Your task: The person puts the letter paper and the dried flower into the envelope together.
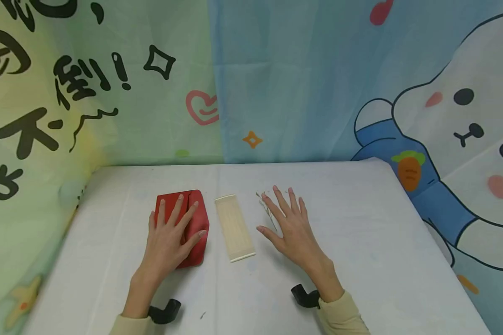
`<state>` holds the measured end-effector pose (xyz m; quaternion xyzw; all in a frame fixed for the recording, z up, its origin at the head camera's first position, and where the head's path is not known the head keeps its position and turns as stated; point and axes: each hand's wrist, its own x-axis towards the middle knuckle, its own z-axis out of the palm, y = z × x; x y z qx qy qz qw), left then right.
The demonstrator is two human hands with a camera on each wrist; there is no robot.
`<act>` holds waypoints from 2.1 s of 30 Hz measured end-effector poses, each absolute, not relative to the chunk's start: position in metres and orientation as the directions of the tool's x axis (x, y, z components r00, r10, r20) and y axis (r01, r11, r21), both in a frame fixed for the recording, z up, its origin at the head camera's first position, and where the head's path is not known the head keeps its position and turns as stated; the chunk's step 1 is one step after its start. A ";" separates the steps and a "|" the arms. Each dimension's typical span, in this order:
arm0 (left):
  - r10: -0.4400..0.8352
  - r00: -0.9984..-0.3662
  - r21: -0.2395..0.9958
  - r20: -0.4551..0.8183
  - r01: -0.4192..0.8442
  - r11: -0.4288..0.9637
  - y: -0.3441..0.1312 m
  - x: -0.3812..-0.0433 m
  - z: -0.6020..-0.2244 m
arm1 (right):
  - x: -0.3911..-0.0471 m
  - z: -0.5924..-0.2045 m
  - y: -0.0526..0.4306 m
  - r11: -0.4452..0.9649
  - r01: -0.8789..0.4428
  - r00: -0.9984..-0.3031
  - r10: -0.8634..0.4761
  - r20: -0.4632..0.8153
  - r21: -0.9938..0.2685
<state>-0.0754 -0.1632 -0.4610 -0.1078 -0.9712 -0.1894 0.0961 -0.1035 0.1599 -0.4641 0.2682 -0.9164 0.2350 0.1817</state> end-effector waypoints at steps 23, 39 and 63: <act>0.083 -0.991 0.367 0.100 0.115 0.923 -0.167 -0.064 -0.473 | -0.098 -0.474 0.153 0.694 -0.596 -0.781 -0.387 0.490 -0.403; -0.050 -0.999 0.325 -0.005 -0.049 0.944 -0.163 -0.056 -0.483 | -0.091 -0.478 0.129 0.665 -0.626 -0.772 -0.453 0.446 -0.407; -0.107 -0.994 0.347 -0.009 -0.104 0.932 -0.159 -0.056 -0.492 | -0.095 -0.485 0.070 0.599 -0.669 -0.739 -0.596 0.314 -0.439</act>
